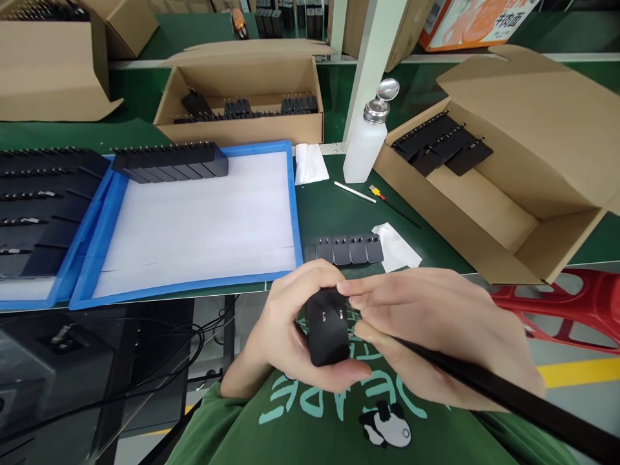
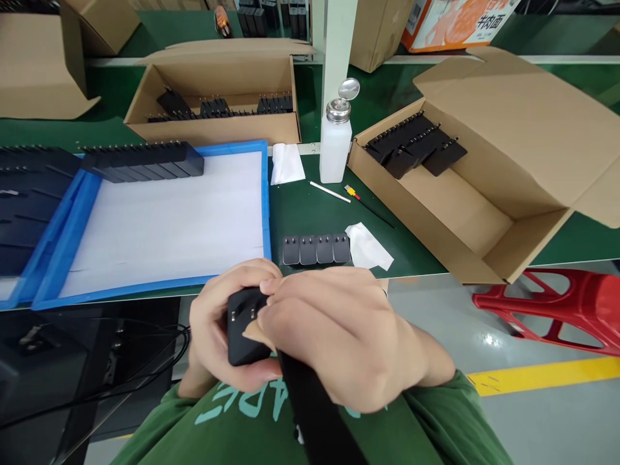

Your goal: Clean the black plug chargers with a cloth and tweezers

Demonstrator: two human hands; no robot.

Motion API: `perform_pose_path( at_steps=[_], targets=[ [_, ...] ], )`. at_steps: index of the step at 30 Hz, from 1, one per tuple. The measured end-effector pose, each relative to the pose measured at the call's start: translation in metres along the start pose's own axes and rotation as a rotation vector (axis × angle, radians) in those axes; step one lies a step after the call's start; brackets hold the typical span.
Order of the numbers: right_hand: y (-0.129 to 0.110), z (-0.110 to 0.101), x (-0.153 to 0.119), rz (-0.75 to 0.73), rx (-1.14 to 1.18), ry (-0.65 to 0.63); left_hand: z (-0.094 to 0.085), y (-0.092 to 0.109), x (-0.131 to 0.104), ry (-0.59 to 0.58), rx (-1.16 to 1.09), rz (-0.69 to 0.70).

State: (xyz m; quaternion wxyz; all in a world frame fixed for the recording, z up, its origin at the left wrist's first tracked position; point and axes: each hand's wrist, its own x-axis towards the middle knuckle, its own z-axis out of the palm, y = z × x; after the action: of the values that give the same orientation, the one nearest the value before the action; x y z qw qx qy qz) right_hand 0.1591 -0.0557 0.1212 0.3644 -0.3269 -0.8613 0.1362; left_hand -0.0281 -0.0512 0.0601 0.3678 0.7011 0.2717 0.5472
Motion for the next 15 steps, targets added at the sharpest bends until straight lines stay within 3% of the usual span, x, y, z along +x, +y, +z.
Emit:
perform_pose_path(
  at_steps=[3,10,15],
  targets=[
    [0.0002,-0.0028,0.0005,-0.001,-0.005,-0.035,0.0008,-0.0003,-0.0007,-0.001,-0.012,-0.003],
    [-0.0018,0.0009,0.0061,0.018,0.104,0.06,-0.0004,-0.0014,-0.0002,0.004,-0.012,0.015],
    [0.0015,-0.0023,0.0068,0.025,0.121,0.007,0.0004,-0.0018,-0.0006,-0.001,-0.015,-0.009]
  ],
)
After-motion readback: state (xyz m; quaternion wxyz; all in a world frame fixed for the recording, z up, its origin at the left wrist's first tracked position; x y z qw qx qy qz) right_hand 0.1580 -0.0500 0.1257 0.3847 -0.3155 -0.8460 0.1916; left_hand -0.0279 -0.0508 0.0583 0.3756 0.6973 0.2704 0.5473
